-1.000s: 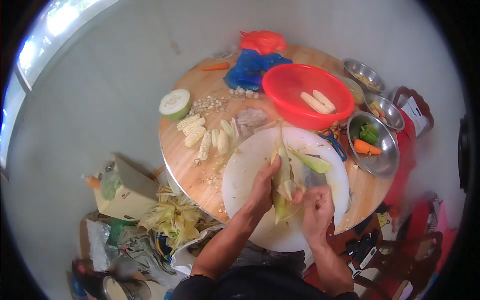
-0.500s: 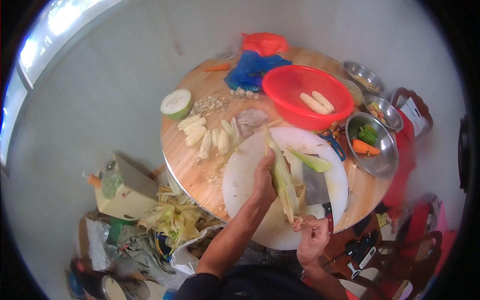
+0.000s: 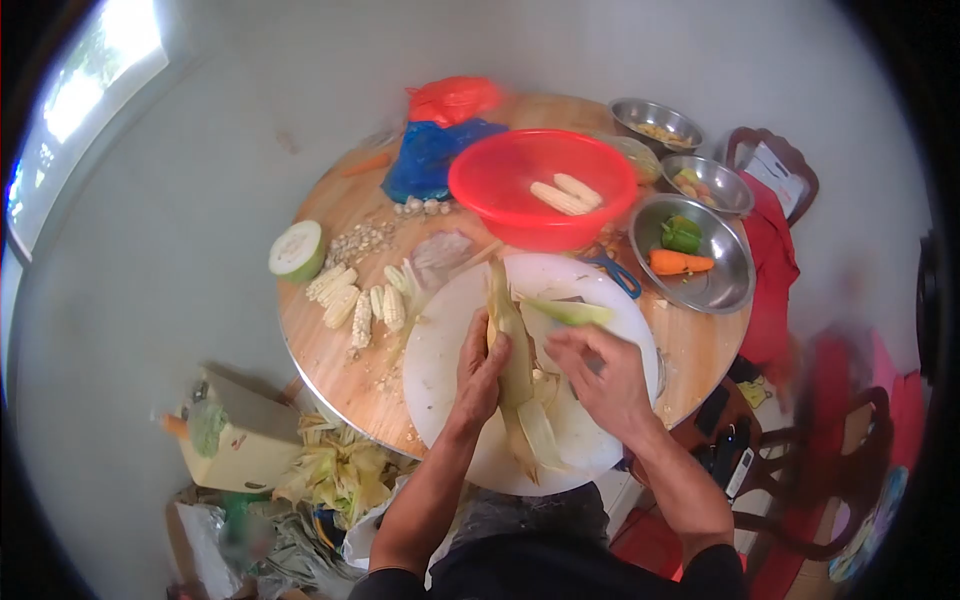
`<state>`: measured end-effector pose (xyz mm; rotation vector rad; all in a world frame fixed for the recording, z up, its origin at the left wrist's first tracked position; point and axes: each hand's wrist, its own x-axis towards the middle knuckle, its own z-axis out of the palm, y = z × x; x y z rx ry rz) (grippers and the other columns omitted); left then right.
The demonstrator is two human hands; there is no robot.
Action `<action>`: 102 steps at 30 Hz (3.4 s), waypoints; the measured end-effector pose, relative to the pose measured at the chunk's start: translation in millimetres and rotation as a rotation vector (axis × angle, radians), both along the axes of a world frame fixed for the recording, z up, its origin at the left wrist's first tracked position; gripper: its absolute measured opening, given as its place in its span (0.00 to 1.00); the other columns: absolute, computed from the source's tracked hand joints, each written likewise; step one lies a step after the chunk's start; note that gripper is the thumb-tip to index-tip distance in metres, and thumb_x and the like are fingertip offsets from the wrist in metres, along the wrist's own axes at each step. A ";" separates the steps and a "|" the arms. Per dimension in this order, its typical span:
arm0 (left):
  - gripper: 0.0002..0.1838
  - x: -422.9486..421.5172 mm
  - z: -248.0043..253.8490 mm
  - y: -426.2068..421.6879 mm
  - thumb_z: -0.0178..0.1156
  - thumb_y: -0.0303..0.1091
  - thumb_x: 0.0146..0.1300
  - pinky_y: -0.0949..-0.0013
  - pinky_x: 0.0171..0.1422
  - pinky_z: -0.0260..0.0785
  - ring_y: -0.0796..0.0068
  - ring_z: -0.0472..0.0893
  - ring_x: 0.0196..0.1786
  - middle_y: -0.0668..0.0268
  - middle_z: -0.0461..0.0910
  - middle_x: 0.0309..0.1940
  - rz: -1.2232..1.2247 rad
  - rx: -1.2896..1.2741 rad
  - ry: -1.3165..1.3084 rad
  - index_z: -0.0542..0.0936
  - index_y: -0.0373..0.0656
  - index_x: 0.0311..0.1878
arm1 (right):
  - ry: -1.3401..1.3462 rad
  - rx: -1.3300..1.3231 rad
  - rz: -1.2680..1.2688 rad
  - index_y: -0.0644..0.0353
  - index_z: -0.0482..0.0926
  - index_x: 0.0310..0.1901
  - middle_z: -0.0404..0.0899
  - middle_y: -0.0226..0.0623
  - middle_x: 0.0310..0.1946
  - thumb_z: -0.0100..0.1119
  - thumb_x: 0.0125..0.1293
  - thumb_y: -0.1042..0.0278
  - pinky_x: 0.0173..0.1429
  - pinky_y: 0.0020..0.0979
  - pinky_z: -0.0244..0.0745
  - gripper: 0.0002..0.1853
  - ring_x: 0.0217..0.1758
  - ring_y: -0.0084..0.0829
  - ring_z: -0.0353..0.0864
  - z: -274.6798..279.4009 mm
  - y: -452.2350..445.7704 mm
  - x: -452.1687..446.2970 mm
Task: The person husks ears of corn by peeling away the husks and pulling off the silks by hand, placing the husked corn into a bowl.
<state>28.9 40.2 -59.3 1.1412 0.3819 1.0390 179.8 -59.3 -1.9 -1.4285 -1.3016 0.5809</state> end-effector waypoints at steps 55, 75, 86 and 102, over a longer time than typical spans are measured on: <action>0.24 8.9 -2.6 -21.5 0.57 0.35 0.73 0.67 0.67 0.67 0.71 0.74 0.62 0.62 0.75 0.61 0.159 0.137 0.315 0.69 0.37 0.68 | 0.563 0.310 -0.200 0.66 0.75 0.53 0.83 0.33 0.43 0.49 0.80 0.64 0.52 0.23 0.73 0.13 0.45 0.18 0.77 -44.2 28.8 -37.4; 0.28 -41.0 -18.6 61.2 0.53 0.51 0.76 0.55 0.61 0.76 0.62 0.80 0.54 0.58 0.80 0.50 0.158 -0.352 -0.086 0.72 0.35 0.65 | 0.728 -0.022 -0.073 0.66 0.75 0.50 0.78 0.29 0.34 0.50 0.80 0.69 0.44 0.23 0.71 0.09 0.37 0.17 0.75 -117.0 -58.2 -75.2; 0.38 -30.4 1.5 10.4 0.77 0.37 0.57 0.62 0.65 0.73 0.69 0.81 0.57 0.62 0.80 0.56 -0.090 -0.027 0.051 0.72 0.36 0.68 | 0.124 0.107 -0.021 0.66 0.80 0.58 0.84 0.41 0.49 0.61 0.72 0.69 0.59 0.31 0.76 0.16 0.50 0.28 0.85 -11.8 6.0 -25.3; 0.32 -13.3 4.7 -19.4 0.72 0.23 0.62 0.67 0.66 0.73 0.72 0.77 0.62 0.63 0.78 0.58 0.101 0.209 0.141 0.71 0.37 0.68 | -0.022 0.122 -0.259 0.62 0.87 0.39 0.86 0.39 0.32 0.64 0.63 0.73 0.38 0.32 0.79 0.06 0.31 0.31 0.85 -9.3 34.1 -28.5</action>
